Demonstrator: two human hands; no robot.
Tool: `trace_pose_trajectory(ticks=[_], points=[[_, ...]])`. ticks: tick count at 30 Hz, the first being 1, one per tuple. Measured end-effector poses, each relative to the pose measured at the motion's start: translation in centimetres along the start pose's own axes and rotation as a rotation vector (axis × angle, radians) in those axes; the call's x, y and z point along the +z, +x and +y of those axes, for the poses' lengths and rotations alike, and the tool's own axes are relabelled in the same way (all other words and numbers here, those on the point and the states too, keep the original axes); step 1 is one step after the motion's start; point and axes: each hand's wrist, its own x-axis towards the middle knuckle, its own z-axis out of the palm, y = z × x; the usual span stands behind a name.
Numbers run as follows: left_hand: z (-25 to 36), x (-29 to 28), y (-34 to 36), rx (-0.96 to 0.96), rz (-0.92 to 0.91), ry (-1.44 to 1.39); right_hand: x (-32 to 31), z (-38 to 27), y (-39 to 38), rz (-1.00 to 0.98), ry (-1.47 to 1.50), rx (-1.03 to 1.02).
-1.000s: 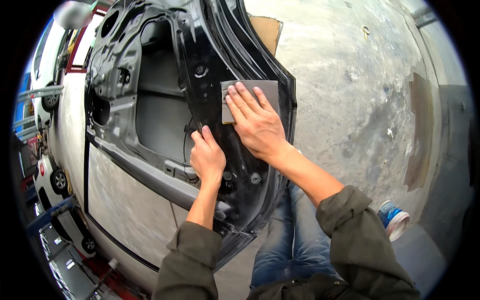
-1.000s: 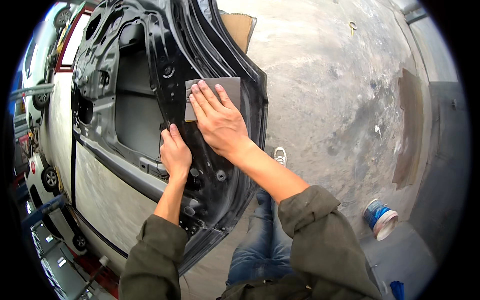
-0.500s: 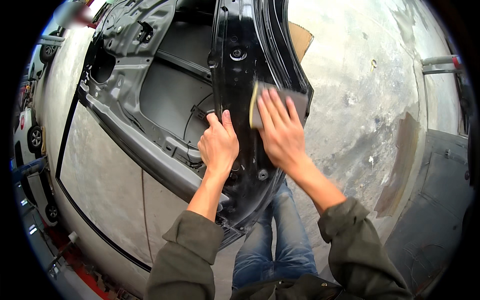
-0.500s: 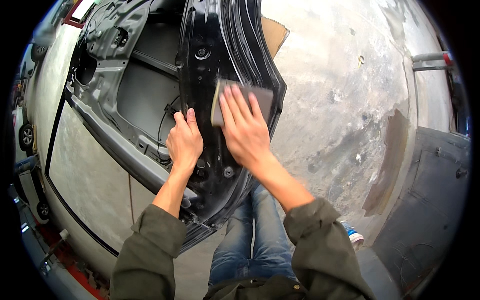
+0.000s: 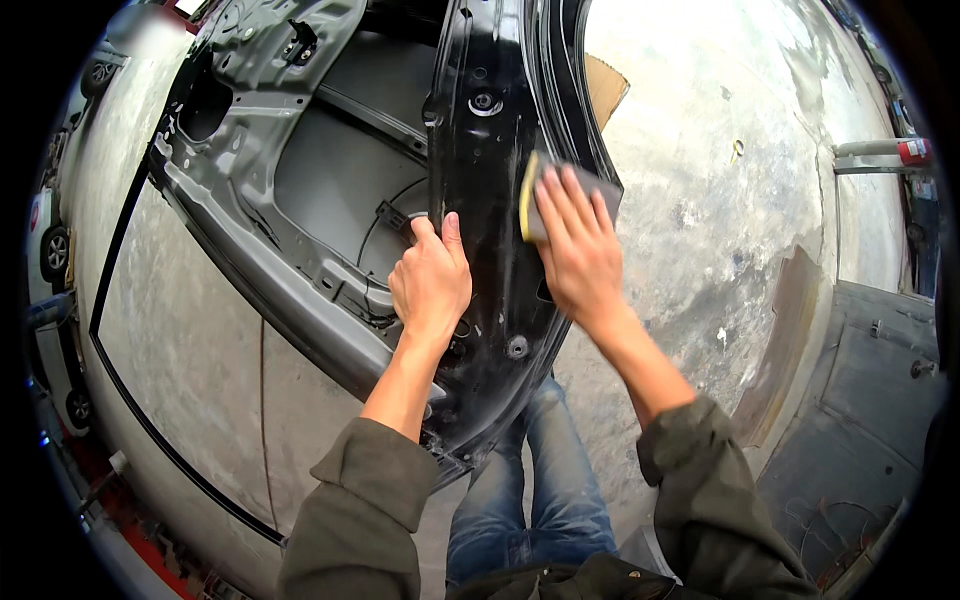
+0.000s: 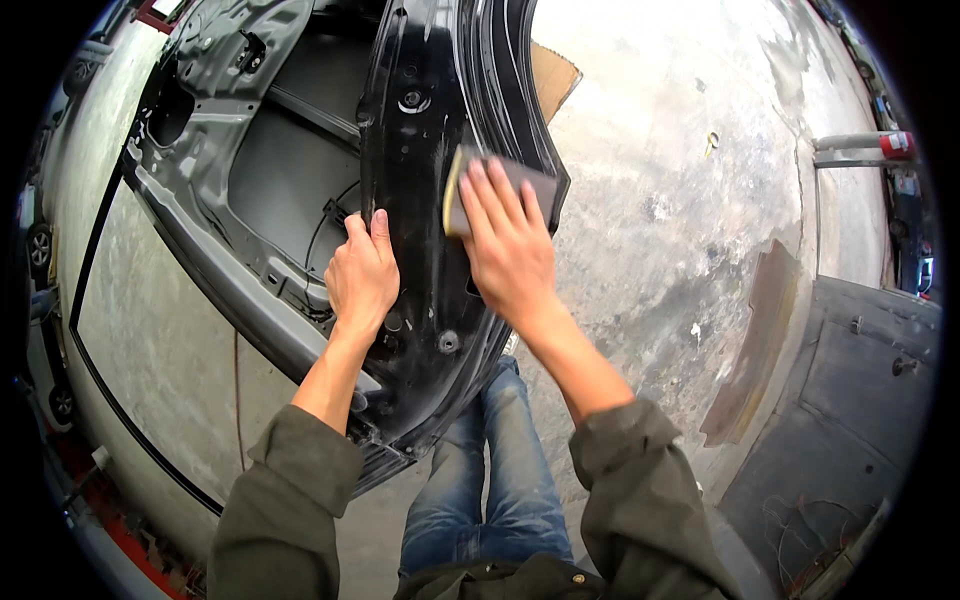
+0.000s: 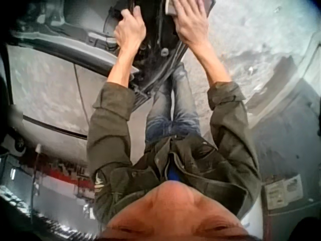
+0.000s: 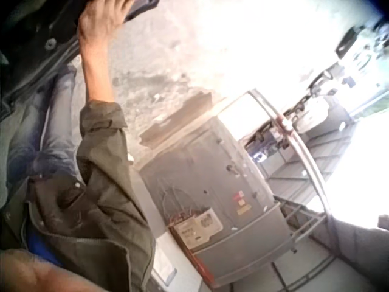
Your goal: The person sands the surface of a detached car door using a sanding block. They move around the door to reach different areas, including edges and flat surfaces, and briefly use an air hose to blow off dust before continuing to sand.
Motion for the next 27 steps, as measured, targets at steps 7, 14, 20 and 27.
trace_pose_trajectory(ticks=[7, 14, 20, 27], points=[[0.2, -0.1, 0.2, -0.011, -0.035, 0.003, -0.6, 0.9, 2.6, -0.052, -0.038, -0.094], [-1.1, -1.0, 1.6, -0.097, -0.202, -0.300, 0.9, -3.2, 1.8, -0.024, 0.025, -0.129], [-4.5, 1.9, 3.4, -0.089, -0.306, -0.907, -0.1, 0.0, -0.4, -0.232, 0.092, -0.533], [-3.0, -2.0, 2.3, -0.250, -0.369, -1.287, 2.7, -2.1, 9.1, 0.035, -0.048, -0.191]])
